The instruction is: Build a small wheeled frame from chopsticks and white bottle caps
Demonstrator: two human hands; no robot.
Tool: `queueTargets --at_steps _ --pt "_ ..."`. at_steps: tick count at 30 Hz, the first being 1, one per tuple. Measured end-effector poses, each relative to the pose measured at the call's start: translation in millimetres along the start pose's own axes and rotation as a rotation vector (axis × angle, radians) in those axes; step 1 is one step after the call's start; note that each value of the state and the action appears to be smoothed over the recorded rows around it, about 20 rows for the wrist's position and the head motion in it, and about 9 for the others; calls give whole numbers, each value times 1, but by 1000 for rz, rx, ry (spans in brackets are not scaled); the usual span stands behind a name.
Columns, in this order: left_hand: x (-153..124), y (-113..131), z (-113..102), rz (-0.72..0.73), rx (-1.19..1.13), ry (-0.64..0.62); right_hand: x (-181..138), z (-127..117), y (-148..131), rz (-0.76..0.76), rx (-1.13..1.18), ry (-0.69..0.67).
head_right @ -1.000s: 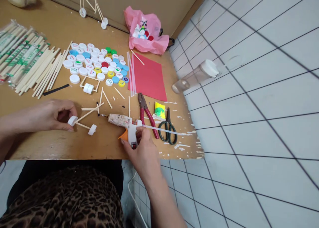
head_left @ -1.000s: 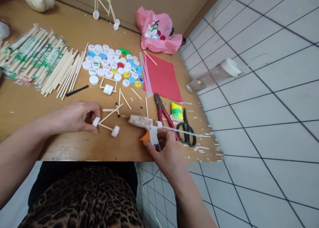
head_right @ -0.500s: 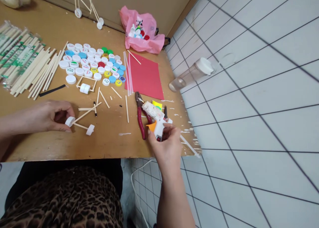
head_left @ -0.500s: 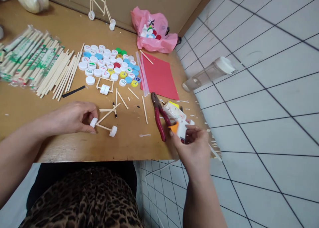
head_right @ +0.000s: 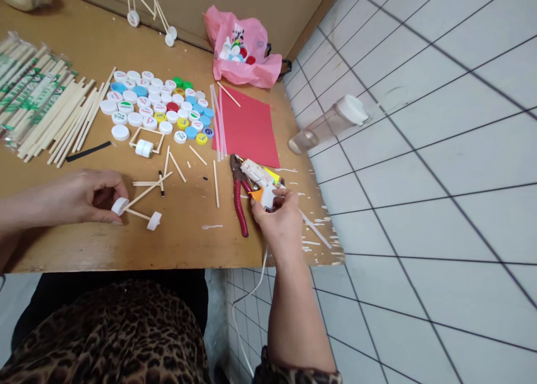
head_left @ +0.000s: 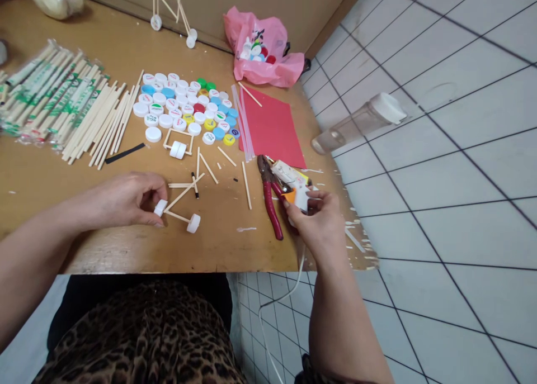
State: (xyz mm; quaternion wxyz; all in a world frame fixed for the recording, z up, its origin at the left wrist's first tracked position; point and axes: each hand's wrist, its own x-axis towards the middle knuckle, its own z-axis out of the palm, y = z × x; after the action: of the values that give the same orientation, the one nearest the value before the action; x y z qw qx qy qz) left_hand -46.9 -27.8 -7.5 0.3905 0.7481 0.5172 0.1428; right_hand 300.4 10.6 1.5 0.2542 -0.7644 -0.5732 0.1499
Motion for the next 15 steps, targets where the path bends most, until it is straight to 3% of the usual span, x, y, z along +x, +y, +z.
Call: queueTargets --at_steps 7,11,13,15 --pt "0 1 1 3 9 10 -9 -6 -2 -46 -202 7" --pt "0 1 1 15 16 14 -26 -5 -11 -291 -268 145" --pt "0 2 1 5 13 7 -34 3 -18 -437 -218 92" --pt "0 3 1 -1 12 4 -38 14 -27 -511 -197 -48"
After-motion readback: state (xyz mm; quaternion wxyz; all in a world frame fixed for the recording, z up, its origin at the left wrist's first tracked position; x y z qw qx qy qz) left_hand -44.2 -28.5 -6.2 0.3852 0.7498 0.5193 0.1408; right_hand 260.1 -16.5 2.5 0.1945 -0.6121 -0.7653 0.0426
